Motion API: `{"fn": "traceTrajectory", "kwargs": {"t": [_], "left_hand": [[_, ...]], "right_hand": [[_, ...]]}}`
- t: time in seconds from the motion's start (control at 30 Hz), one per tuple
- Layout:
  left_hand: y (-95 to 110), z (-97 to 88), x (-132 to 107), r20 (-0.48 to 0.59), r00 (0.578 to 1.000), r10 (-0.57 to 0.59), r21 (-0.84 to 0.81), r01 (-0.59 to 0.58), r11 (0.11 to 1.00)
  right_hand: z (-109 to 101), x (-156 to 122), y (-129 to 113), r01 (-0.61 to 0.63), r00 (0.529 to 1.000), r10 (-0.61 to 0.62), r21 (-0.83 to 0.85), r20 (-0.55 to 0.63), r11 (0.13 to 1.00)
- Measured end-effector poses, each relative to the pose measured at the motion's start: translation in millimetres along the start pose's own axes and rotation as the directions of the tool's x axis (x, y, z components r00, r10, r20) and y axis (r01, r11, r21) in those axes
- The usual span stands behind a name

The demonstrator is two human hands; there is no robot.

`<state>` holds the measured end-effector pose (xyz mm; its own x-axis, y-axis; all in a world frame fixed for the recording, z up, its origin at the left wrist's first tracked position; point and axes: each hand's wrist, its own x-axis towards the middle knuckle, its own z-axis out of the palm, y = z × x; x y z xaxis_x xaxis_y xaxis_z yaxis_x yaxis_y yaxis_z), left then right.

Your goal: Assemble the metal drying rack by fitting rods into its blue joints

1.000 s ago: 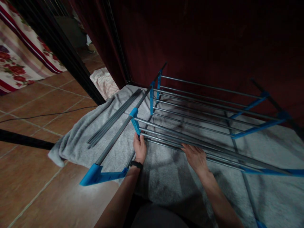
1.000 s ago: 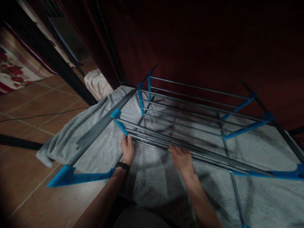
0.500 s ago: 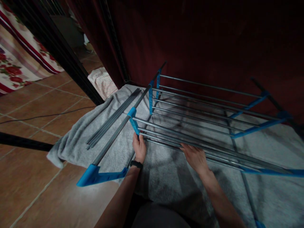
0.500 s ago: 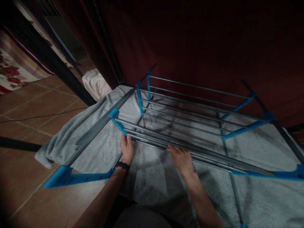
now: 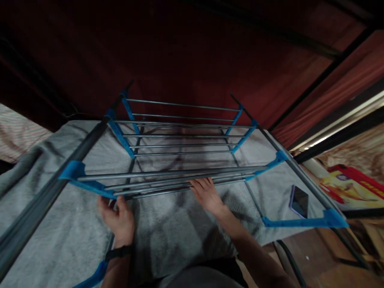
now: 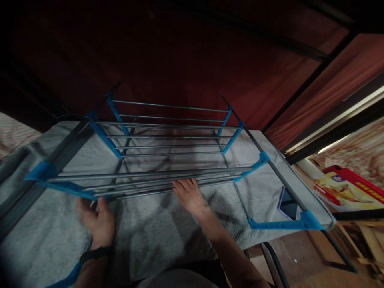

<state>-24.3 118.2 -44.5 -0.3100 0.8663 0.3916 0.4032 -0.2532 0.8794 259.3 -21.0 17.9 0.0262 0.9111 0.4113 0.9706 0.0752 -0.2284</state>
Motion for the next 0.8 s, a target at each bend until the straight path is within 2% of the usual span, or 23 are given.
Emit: {"fn": "traceTrajectory", "kwargs": {"t": [0.07, 0.13, 0.17, 0.2, 0.3, 0.33, 0.37, 0.4, 0.43, 0.53, 0.6, 0.7, 0.8], "left_hand": [[-0.6, -4.5, -9.8, -0.046, 0.999, 0.028, 0.003, -0.028, 1.0], [2.5, -10.6, -22.1, -0.075, 0.994, 0.085, 0.057, -0.081, 0.995], [6.1, -13.8, -28.0, -0.069, 0.989, 0.129, 0.092, -0.122, 0.988], [11.1, -16.5, -33.1, -0.049, 0.983, 0.178, 0.124, -0.171, 0.977], [30.2, -18.8, -40.3, 0.075, 0.943, 0.325, 0.157, -0.333, 0.93], [36.1, -16.8, -39.8, 0.121, 0.923, 0.364, 0.145, -0.379, 0.914], [40.9, -13.5, -38.3, 0.168, 0.901, 0.4, 0.125, -0.422, 0.898], [44.5, -9.1, -35.8, 0.211, 0.876, 0.435, 0.103, -0.462, 0.881], [46.8, -4.2, -32.9, 0.258, 0.845, 0.468, 0.084, -0.502, 0.861], [48.8, 8.9, -22.4, 0.386, 0.753, 0.534, 0.074, -0.602, 0.795], [48.5, 12.8, -14.6, 0.476, 0.694, 0.541, 0.134, -0.665, 0.735], [48.8, 11.3, -1.3, 0.598, 0.6, 0.532, 0.218, -0.76, 0.612], [48.7, 7.3, 11.3, 0.671, 0.501, 0.547, 0.175, -0.824, 0.539]], "right_hand": [[-3.0, -21.3, 13.3, -0.056, 0.988, 0.065, 0.069, -0.137, 0.996], [-4.1, -47.4, 33.5, -0.175, 0.93, 0.209, 0.137, -0.303, 0.975], [-4.4, -61.2, 46.2, -0.254, 0.871, 0.304, 0.177, -0.386, 0.951], [-5.2, -74.9, 60.6, -0.346, 0.785, 0.411, 0.223, -0.463, 0.911], [-11.6, -109.5, 110.1, -0.583, 0.467, 0.663, 0.36, -0.586, 0.729], [-14.9, -117.4, 126.9, -0.613, 0.406, 0.685, 0.375, -0.605, 0.695], [-18.3, -123.0, 142.8, -0.629, 0.377, 0.697, 0.383, -0.61, 0.676], [-21.4, -126.5, 157.3, -0.638, 0.373, 0.708, 0.389, -0.6, 0.665], [-23.9, -127.8, 169.7, -0.638, 0.392, 0.719, 0.394, -0.574, 0.662], [-26.1, -123.9, 194.1, -0.623, 0.496, 0.747, 0.419, -0.443, 0.661], [-24.0, -119.5, 200.9, -0.619, 0.542, 0.756, 0.434, -0.367, 0.655], [-20.2, -116.5, 203.9, -0.639, 0.539, 0.774, 0.437, -0.332, 0.633], [-19.1, -117.5, 205.8, -0.664, 0.516, 0.791, 0.43, -0.328, 0.612]]}}
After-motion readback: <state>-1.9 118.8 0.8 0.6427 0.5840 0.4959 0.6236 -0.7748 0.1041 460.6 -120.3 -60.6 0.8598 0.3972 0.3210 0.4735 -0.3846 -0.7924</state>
